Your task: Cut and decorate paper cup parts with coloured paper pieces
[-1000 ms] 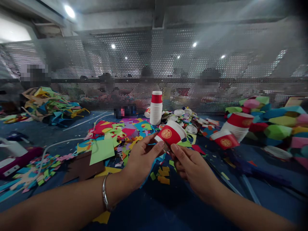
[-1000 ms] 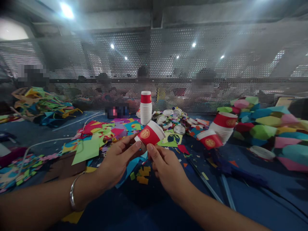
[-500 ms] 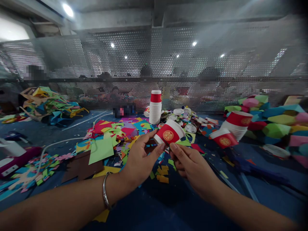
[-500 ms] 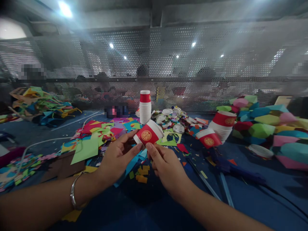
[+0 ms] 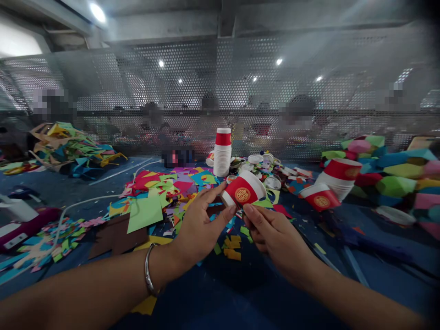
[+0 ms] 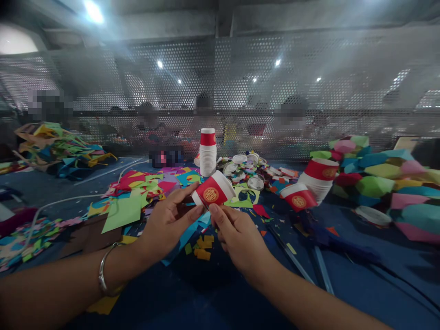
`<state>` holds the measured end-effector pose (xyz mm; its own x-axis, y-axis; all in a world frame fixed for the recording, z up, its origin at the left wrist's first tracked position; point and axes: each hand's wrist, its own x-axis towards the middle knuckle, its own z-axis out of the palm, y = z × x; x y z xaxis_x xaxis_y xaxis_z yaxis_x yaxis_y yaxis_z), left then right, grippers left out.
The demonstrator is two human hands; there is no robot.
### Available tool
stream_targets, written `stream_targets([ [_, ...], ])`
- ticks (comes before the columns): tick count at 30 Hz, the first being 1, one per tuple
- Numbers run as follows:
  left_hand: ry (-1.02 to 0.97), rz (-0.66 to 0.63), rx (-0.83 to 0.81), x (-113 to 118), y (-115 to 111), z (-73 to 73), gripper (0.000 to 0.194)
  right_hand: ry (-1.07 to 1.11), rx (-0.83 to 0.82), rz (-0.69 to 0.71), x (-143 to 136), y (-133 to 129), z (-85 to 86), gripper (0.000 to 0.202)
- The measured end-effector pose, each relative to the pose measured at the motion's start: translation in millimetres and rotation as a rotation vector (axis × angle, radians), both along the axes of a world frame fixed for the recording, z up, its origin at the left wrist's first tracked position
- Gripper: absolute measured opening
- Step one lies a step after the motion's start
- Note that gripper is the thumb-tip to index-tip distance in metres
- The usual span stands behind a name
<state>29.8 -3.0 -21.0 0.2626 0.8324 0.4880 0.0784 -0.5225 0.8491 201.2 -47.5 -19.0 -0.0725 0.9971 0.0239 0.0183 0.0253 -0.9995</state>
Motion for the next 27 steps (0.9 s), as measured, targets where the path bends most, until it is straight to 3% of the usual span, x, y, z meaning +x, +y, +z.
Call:
stream_targets([
  [4, -0.212, -0.145, -0.211, 4.6, -0.9, 0.1, 0.058, -0.001, 0.020, -0.008, 0.6, 0.5, 2.6, 0.060],
  [7, -0.354, -0.243, -0.374, 9.2, 0.1, -0.8, 0.047, 0.000, 0.021, -0.009, 0.6, 1.2, 3.6, 0.060],
  [10, -0.389, -0.249, -0.460, 10.2, 3.2, -2.1, 0.044, -0.002, 0.016, -0.007, 0.3, 2.3, 2.5, 0.061],
  [17, -0.195, -0.144, -0.262, 3.2, 3.7, -3.9, 0.055, -0.017, 0.027, -0.030, 0.1, 0.1, -2.8, 0.058],
  [27, -0.186, -0.072, -0.222, 6.3, -0.9, -3.8, 0.054, -0.046, 0.035, -0.041, 0.1, 0.6, -3.1, 0.056],
])
